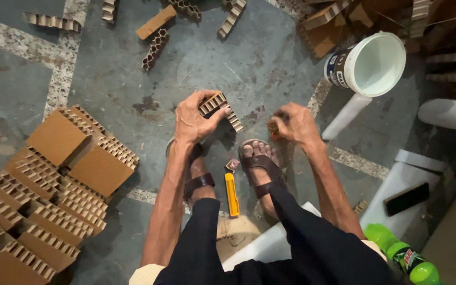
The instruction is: The person applies glue to the edges of small cardboard pieces using a white tube, then folds and secures them with rubber bands. They repeat this process for multiple pieces, stacking the finished items on the floor.
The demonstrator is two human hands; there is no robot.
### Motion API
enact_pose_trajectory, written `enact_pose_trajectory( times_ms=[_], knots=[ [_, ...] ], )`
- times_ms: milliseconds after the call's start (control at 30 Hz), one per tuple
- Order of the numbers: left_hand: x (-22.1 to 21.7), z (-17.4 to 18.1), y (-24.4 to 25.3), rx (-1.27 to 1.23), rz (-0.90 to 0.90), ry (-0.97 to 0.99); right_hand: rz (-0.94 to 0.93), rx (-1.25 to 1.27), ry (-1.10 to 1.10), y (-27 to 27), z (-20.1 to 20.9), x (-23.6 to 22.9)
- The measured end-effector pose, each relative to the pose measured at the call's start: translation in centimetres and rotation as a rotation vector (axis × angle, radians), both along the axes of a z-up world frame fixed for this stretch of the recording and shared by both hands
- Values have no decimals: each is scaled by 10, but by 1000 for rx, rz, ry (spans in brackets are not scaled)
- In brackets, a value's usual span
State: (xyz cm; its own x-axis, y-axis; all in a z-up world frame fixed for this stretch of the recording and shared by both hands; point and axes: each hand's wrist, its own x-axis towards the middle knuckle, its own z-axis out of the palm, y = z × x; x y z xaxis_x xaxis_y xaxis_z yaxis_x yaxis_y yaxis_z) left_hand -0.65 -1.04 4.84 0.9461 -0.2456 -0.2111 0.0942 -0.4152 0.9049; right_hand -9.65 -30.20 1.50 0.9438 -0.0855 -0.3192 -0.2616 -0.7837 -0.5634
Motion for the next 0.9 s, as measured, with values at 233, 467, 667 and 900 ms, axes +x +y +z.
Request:
enact_pose_trajectory(
  times_ms=[233,467,667,900],
  knots=[
    [-2,-2,1,-1,-3,-1,146,-156,95,-4,-17,-9],
    [-1,-3,1,-48,14,13,-66,145,40,-6,14,-3],
    [-1,-5,2,-9,-10,-68,-60,53,122,0,24,4],
    [-4,-14,2,-28,7,-36,-246,461,108,17,47,10]
  ],
)
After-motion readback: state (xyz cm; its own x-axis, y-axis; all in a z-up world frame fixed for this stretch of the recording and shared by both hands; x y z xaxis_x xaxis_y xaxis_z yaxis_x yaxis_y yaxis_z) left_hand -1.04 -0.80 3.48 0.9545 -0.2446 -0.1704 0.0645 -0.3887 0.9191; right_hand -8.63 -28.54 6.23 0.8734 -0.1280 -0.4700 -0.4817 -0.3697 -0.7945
